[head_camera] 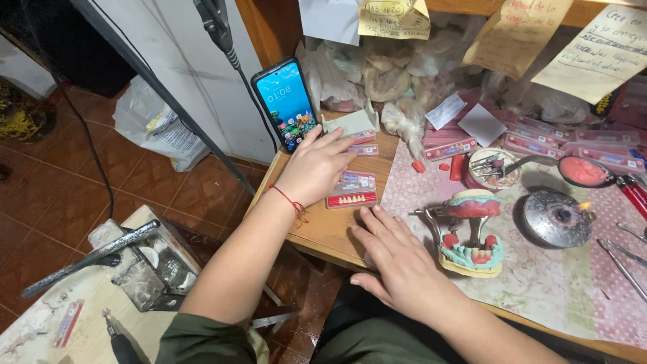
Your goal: The person works on a dental cast mounted on an articulator, using a metal tool to apply and shape pink wax material onto the model. They also handle small packages of artificial teeth and a white device on a lower table before returning to the dental cast to continue the waxing process.
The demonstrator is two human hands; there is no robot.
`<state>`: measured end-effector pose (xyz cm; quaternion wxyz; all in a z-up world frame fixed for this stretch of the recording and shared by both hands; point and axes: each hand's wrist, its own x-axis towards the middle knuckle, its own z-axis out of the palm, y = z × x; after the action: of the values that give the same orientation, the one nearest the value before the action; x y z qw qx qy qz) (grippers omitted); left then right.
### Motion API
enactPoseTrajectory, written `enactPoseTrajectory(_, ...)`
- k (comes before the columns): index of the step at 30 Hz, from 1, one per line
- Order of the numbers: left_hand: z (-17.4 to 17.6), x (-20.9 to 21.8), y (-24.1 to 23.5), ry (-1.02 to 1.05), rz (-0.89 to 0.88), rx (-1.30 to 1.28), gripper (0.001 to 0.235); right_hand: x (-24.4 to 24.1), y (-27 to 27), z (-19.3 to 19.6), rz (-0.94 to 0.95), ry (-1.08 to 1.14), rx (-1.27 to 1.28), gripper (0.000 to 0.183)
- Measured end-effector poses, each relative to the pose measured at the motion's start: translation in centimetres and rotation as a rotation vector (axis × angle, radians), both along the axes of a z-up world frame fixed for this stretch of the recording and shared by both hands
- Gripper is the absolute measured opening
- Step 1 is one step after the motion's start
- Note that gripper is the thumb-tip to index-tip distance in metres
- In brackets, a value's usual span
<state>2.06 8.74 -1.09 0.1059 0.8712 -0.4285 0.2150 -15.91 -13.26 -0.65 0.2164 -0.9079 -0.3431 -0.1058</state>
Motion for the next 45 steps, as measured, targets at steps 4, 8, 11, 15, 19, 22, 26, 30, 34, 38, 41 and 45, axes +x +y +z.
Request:
enactPoseTrajectory(4, -0.3, -0.2, 0.4, -0.029, -0.010, -0.024, 0.028, 0.1, 0.0, -0.2, -0.007, 0.000, -0.024, 0.085)
enactPoseTrajectory(8, -0.6, -0.2, 0.7, 0.080, -0.008, -0.166, 0.031, 0.1, 0.1, -0.8, -0.041, -0.028, -0.036, 0.087)
enactPoseTrajectory(11, -0.3, -0.3, 0.4, 0.191, -0.004, -0.194, 0.028, 0.1, 0.1, -0.8, -0.053, -0.040, -0.053, 0.089)
enactPoseTrajectory(15, -0.3, 0.1, 0.0, 0.209, -0.001, -0.115, 0.022, 0.1, 0.1, -0.7, -0.056, -0.044, -0.072, 0.090)
enactPoseTrajectory(19, -0.5, 0.9, 0.4, 0.112, 0.013, -0.041, 0.026, 0.3, 0.2, -1.0, -0.063, -0.070, -0.095, 0.092)
enactPoseTrajectory(22, 0.1, -0.1, 0.4, 0.084, -0.003, -0.087, 0.029, 0.3, 0.2, -1.1, -0.079, -0.076, -0.112, 0.095)
enactPoseTrajectory(26, 2.3, -3.8, 0.6, 0.107, 0.054, -0.121, 0.031, 0.3, 0.1, -1.5, -0.091, -0.061, -0.076, 0.096)
enactPoseTrajectory(30, 3.1, -7.6, 1.2, 0.236, 0.063, -0.129, 0.028, 0.1, 0.1, -1.4, -0.107, -0.030, -0.003, 0.090)
enactPoseTrajectory(34, 1.5, -8.6, 0.8, 0.103, 0.058, -0.200, 0.013, -0.2, 0.1, 0.3, -0.072, -0.087, 0.099, 0.073)
enactPoseTrajectory(38, 1.5, -8.8, -0.4, 0.008, 0.117, -0.202, 0.011, -1.5, -1.2, 2.6, 0.147, -0.141, 0.292, 0.038)
enactPoseTrajectory(41, 1.5, -8.8, -0.8, 0.027, 0.153, -0.167, 0.016, -3.2, -2.7, 3.8, 0.307, -0.213, 0.358, 0.022)
enactPoseTrajectory(45, 1.6, -9.3, -1.4, 0.050, 0.221, -0.180, 0.024, -5.6, -5.5, 3.0, 0.377, -0.310, 0.311, 0.018)
